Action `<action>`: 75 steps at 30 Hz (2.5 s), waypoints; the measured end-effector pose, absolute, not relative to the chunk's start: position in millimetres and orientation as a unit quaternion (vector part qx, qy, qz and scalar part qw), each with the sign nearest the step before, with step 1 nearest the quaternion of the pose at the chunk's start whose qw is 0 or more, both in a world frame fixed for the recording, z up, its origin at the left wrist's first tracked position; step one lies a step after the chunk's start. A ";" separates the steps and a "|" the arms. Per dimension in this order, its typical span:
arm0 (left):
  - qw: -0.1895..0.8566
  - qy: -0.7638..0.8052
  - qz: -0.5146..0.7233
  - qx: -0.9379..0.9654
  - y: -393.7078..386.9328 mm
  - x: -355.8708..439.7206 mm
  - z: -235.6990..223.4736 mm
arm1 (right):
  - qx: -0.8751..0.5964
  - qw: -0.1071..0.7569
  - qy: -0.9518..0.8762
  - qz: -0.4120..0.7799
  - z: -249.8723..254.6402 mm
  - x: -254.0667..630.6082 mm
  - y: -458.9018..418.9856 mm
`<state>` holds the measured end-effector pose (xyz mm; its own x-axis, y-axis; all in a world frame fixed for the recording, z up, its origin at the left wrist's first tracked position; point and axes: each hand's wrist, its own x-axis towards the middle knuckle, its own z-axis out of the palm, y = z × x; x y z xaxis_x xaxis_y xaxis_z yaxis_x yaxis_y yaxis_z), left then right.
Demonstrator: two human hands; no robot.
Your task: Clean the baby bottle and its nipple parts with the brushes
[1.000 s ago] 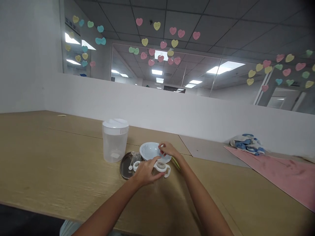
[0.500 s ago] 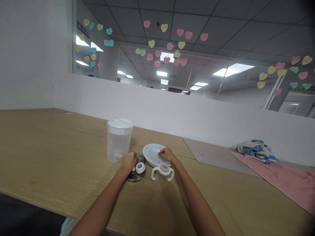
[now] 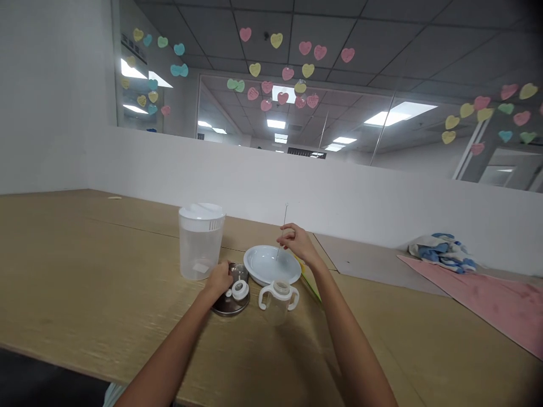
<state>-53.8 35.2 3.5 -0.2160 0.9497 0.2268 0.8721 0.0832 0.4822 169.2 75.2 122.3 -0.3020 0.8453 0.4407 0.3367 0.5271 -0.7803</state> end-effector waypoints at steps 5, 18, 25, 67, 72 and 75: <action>0.060 0.739 0.285 0.607 29.2 -50.7 15.9 | -0.371 0.475 -0.758 0.250 150.9 173.9 45.9; -0.036 0.529 0.526 0.665 11.1 -27.3 35.3 | -0.381 0.499 -0.748 0.217 162.9 186.5 34.6; 0.065 0.437 0.522 0.730 12.3 -11.4 26.5 | -0.321 0.479 -0.764 0.288 165.5 172.6 22.4; 0.168 0.385 0.550 0.722 26.1 -6.3 5.2 | -0.332 0.205 -0.911 0.135 133.9 134.6 15.2; 0.174 0.384 0.558 0.715 26.2 -5.6 3.0 | -0.285 0.230 -0.900 0.234 154.4 137.8 -13.4; 0.177 0.375 0.549 0.726 26.5 -5.8 2.5 | -0.294 0.252 -0.886 0.255 158.6 137.2 -23.8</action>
<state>-5.8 26.5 2.5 0.1175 0.7383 0.6641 0.3500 -0.6566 0.6681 137.2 -23.8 158.6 -0.7011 0.6488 0.2960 0.3921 0.6974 -0.5999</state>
